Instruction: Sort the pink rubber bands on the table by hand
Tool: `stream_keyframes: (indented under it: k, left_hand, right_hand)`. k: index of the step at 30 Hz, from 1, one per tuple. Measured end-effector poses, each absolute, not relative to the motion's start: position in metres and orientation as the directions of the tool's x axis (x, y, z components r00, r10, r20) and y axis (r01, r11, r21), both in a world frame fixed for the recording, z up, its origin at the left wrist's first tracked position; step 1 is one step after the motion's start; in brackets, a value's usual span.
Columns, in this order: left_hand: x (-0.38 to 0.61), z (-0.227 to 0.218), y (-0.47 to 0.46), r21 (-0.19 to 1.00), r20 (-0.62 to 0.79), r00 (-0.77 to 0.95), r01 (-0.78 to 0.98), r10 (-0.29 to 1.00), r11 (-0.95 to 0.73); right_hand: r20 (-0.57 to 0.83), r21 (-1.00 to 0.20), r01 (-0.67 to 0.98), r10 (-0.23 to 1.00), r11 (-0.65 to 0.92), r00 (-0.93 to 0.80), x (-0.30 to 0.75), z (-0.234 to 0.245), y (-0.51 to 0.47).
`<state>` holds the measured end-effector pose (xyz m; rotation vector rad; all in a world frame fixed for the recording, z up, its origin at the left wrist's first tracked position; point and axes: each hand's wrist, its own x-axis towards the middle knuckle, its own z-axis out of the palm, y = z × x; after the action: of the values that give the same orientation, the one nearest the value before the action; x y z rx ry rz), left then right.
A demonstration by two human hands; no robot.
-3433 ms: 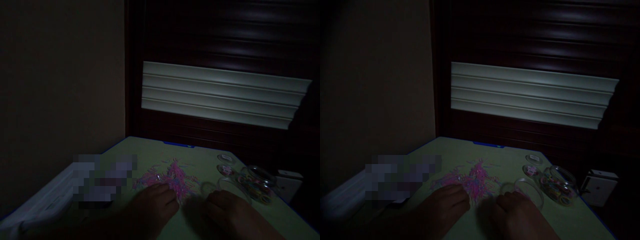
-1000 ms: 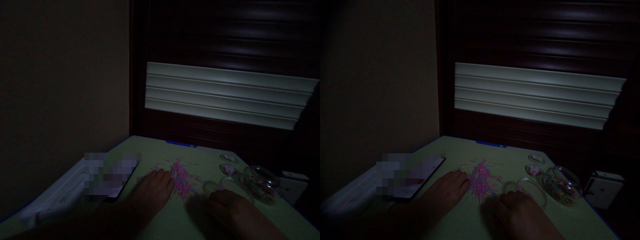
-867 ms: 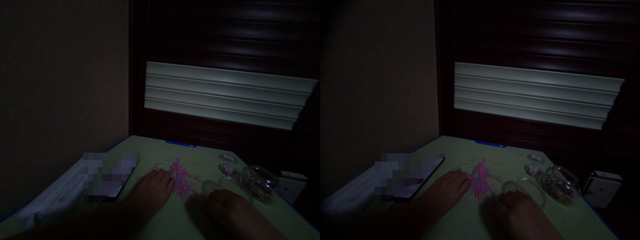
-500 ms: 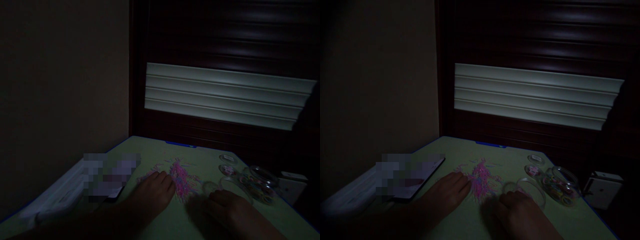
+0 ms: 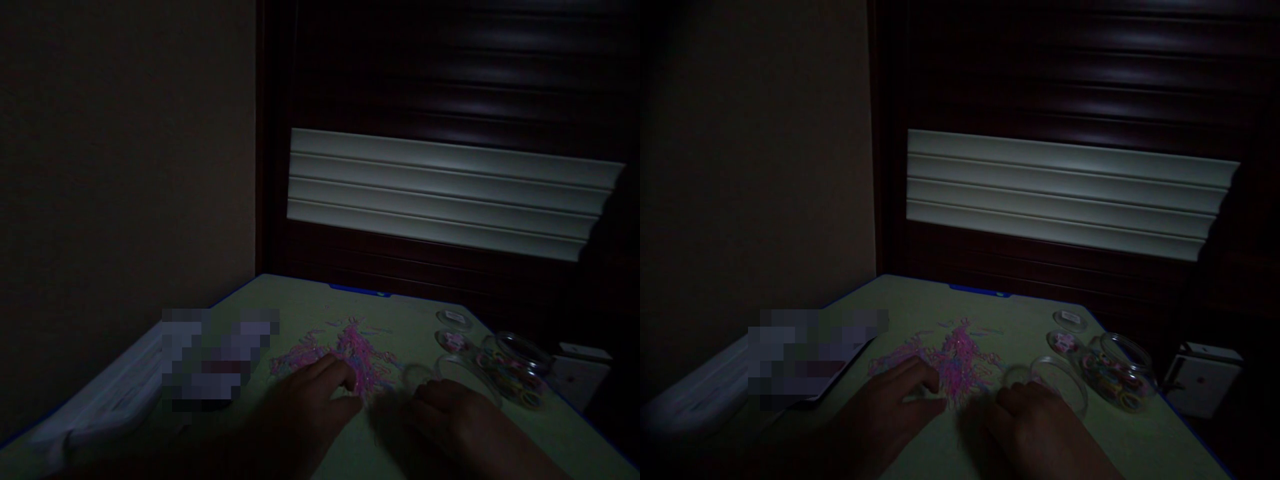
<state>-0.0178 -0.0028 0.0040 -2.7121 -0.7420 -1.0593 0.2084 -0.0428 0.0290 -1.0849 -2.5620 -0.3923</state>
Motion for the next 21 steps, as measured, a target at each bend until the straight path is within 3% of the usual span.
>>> stream_keyframes:
  k: [5, 8, 11, 15, 21]
  left_hand:
    - [-0.012, 0.011, -0.006, 0.458, 0.63, 0.586, 0.25, 0.51, -0.853]
    - [-0.008, 0.016, -0.01, 0.706, 0.505, 0.498, 0.23, 0.704, -0.67]
    - [-0.005, 0.016, -0.01, 0.908, 0.279, 0.464, 0.156, 0.84, -0.388]
    - [-0.004, 0.009, -0.004, 0.993, 0.064, 0.474, 0.061, 0.878, -0.106]
    - [-0.003, 0.005, 0.001, 0.999, -0.01, 0.563, -0.027, 0.826, 0.031]
  right_hand:
    - [0.429, 0.122, 0.727, 0.624, 0.676, -0.653, 0.209, 0.03, -0.042]
    - [0.441, 0.1, 0.733, 0.63, 0.673, -0.639, 0.208, 0.032, -0.043]
    - [0.459, 0.052, 0.735, 0.638, 0.676, -0.618, 0.209, 0.032, -0.044]
    - [0.494, 0.021, 0.701, 0.602, 0.713, -0.627, 0.206, 0.03, -0.046]
    - [0.506, 0.047, 0.683, 0.572, 0.729, -0.645, 0.198, 0.033, -0.048]
